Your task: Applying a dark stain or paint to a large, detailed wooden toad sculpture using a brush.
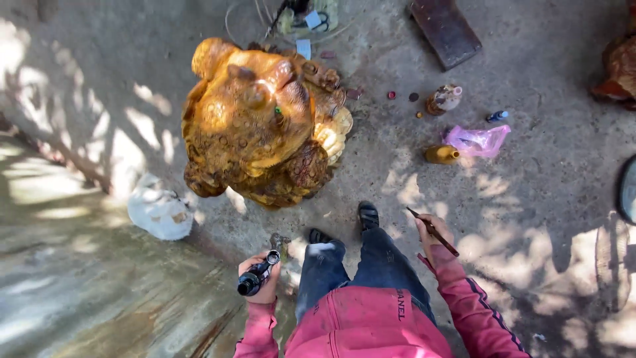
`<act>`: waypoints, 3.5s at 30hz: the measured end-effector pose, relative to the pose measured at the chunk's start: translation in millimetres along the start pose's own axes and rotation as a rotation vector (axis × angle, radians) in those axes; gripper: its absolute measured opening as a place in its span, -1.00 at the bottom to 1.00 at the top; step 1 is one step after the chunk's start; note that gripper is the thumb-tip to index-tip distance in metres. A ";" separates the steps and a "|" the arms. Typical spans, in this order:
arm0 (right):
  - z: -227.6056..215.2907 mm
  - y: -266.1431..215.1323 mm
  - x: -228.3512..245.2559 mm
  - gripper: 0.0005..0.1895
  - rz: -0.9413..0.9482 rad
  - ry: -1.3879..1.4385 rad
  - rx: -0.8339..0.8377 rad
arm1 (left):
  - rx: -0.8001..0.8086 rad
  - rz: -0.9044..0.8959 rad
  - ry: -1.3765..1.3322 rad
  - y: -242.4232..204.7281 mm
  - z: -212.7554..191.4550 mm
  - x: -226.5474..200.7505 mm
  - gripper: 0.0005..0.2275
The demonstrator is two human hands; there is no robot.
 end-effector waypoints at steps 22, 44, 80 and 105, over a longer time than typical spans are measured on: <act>56.2 59.3 84.8 -0.70 0.304 0.414 0.007 | 0.237 0.249 -0.025 141.8 45.2 -34.1 -0.73; 123.6 299.9 52.9 -0.76 0.413 0.412 0.261 | 0.347 -0.060 -0.202 195.8 306.1 -33.0 -0.72; 384.9 471.1 98.3 -0.81 -0.650 -0.055 0.882 | 0.016 -0.402 -0.216 166.3 403.2 85.3 -0.66; 430.0 473.4 124.0 -0.84 -0.710 -0.049 0.847 | -0.003 -0.435 -0.202 146.5 407.1 88.2 -0.68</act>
Point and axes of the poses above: each hand's wrist, its own y-axis towards the middle knuckle, its own z-axis out of the palm, x = y × z, the point moved 3 cm from there along y, towards the middle knuckle, and after that the axes turned 1 degree about -z, right-handed, at the moved point
